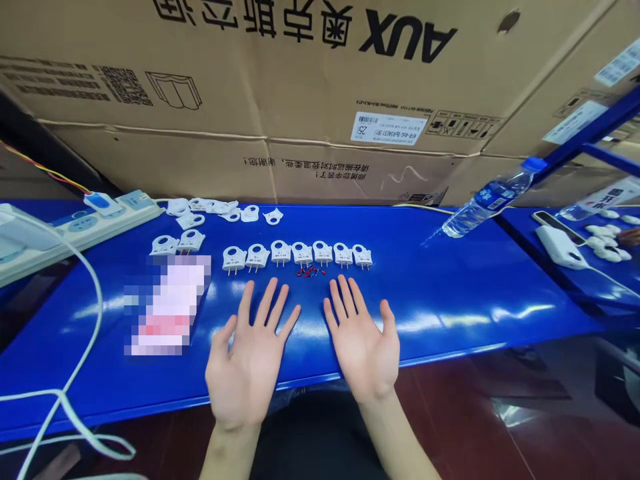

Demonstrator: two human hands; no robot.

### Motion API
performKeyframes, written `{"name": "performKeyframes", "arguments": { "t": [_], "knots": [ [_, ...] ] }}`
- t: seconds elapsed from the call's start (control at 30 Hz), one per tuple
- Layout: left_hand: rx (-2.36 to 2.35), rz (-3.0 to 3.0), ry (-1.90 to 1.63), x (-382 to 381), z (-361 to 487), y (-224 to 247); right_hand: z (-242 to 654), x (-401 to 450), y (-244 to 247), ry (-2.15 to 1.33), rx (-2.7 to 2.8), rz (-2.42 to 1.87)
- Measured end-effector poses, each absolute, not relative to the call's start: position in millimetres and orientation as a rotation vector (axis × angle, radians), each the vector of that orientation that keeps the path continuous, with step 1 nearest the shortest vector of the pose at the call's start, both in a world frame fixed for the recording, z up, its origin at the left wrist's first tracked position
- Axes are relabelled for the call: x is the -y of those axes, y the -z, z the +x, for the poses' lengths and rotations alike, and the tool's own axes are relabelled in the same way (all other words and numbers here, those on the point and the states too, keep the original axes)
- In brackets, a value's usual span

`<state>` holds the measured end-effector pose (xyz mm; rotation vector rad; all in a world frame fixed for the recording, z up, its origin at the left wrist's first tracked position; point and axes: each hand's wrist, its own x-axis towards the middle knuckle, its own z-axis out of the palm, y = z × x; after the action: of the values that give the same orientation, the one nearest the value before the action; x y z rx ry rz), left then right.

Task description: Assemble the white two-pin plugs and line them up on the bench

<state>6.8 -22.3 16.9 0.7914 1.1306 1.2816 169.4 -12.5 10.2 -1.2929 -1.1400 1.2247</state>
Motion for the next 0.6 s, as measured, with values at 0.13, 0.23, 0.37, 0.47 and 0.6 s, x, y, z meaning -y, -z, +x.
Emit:
{"name": "performKeyframes", "arguments": {
  "t": [0.13,0.23,0.37,0.47,0.6],
  "knots": [
    [-1.136,0.88,-1.234,23.2,2.3,-18.8,169.0,17.9,-9.6,-0.952,1.3,-1.359],
    [-1.297,1.198,-1.203,25.6,-3.8,-19.0,172.4,22.1,-7.3,-0.734,1.524,-1.456],
    [-1.78,1.923,-1.048,26.0,-13.8,-9.8,173.7,18.9,-2.5,-0.455,1.913,-1.617],
    [-1.834,2.259,-0.8,23.6,-19.0,2.7,167.3,14.7,-0.9,-0.329,2.138,-1.689],
    [-1.889,2.409,-0.614,21.9,-19.8,12.4,161.3,14.5,-3.3,-0.248,2.247,-1.703]
  ]
}}
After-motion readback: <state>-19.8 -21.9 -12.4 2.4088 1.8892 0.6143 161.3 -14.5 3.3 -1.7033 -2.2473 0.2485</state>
